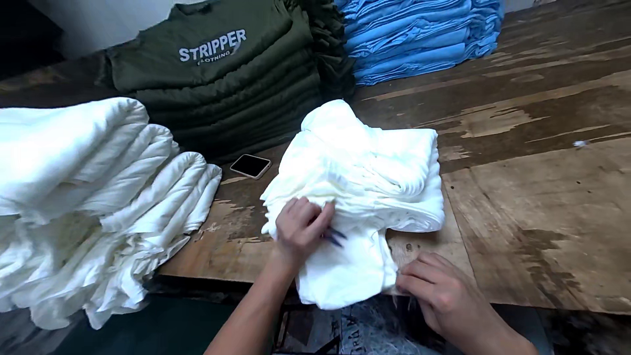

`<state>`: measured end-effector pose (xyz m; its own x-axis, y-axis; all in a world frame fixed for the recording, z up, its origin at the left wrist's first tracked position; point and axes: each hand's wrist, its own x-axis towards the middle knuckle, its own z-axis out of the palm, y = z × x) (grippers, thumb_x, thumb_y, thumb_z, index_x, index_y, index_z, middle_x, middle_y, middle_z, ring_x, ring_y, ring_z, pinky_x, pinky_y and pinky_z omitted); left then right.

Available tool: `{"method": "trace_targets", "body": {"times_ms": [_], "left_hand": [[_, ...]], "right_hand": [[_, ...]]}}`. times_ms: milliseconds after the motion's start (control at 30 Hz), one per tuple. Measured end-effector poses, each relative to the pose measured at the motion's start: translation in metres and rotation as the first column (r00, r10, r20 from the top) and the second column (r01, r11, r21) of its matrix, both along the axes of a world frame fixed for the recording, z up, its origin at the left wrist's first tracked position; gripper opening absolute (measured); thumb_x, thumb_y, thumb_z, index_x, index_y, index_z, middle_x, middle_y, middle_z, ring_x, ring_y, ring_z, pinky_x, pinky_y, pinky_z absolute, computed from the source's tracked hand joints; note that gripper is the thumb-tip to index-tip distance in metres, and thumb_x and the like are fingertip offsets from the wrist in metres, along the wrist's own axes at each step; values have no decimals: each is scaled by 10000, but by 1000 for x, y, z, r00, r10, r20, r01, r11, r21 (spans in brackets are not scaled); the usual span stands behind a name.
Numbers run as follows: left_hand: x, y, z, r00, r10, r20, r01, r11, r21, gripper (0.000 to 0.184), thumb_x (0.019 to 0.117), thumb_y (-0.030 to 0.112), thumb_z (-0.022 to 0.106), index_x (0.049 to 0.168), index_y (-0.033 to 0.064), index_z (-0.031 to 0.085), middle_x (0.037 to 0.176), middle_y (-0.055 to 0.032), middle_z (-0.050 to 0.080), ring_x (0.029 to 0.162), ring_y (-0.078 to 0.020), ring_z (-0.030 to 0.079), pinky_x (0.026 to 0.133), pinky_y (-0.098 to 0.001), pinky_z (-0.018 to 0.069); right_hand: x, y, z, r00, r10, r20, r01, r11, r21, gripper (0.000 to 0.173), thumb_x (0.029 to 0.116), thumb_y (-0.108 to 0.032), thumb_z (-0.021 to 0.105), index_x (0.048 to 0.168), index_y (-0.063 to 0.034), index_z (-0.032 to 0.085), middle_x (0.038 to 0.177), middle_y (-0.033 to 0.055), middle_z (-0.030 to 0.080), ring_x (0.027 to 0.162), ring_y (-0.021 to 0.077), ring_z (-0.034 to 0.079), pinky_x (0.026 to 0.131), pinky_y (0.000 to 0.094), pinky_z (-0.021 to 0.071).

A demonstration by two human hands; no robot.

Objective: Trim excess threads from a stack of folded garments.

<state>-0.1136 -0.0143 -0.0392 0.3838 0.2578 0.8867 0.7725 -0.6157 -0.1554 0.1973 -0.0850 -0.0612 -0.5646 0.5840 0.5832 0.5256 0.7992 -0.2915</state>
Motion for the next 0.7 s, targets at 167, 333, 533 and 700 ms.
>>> {"method": "trace_targets", "body": {"times_ms": [167, 333, 533, 700], "left_hand": [[14, -78, -22, 988, -149, 29, 142, 835, -531, 419, 940, 555, 605, 1118, 208, 759, 862, -30, 720, 755, -163, 689, 672, -396, 582], [14, -107, -38, 969, -234, 82, 242, 823, -514, 127, 995, 269, 636, 1062, 176, 690, 960, -25, 668, 884, -161, 651, 818, -335, 551], [28, -118, 1, 936, -185, 300, 326, 778, -537, 169, 1041, 271, 592, 986, 116, 632, 819, 5, 611, 744, -79, 588, 694, -216, 514], [2, -131, 16, 917, -103, 386, 344, 696, -631, 255, 1064, 363, 553, 986, 131, 622, 832, 28, 625, 717, -11, 595, 646, -169, 526]], "right_hand": [[39, -8, 15, 982, 170, 86, -154, 973, -172, 404, 993, -490, 609, 761, -181, 727, 651, -26, 664, 645, 138, 638, 804, 397, 492], [-1, -11, 13, 995, 66, -74, -71, 995, -73, 267, 1002, -242, 578, 1234, -216, 707, 1171, 31, 719, 1070, 178, 684, 945, 383, 560], [-83, -9, 19, 977, -194, -88, 202, 974, 100, 225, 818, -392, 690, 868, -173, 697, 845, 19, 690, 809, 221, 670, 774, 458, 509], [-50, 7, 27, 945, -292, -144, 283, 956, -80, 284, 698, -123, 784, 976, -112, 727, 994, 105, 686, 870, 271, 701, 690, 453, 611]]}}
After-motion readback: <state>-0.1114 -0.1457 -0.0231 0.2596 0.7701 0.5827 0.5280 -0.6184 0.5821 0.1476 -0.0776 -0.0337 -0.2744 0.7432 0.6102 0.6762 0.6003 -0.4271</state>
